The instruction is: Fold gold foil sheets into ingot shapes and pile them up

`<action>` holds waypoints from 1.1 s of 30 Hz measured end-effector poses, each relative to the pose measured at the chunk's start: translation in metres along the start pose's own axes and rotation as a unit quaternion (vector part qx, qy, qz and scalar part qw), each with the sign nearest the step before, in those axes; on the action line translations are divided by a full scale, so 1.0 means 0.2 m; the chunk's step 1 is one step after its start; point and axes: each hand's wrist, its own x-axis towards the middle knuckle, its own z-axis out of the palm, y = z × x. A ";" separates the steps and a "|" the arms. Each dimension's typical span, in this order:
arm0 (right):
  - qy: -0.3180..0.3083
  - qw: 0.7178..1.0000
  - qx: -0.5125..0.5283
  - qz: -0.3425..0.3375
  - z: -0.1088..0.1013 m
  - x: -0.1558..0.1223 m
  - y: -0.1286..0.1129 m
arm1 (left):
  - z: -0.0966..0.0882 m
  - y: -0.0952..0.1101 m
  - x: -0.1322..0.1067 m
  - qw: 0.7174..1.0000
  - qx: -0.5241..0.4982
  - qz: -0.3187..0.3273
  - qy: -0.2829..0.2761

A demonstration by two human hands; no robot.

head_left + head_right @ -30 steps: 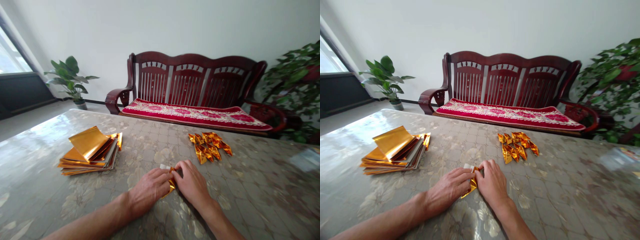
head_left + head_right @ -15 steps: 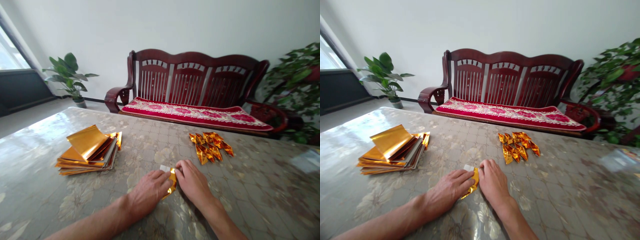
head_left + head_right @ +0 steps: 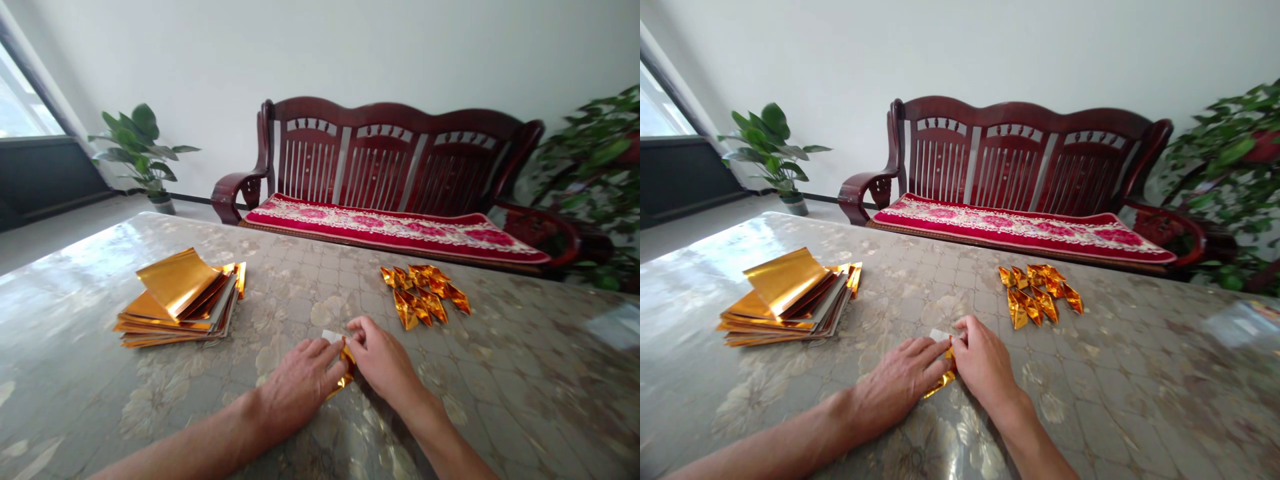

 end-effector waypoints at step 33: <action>0.113 0.985 -0.081 -0.104 0.11 -0.10 -0.02 | 0.04 0.00 0.02 0.991 -0.026 -0.124 0.042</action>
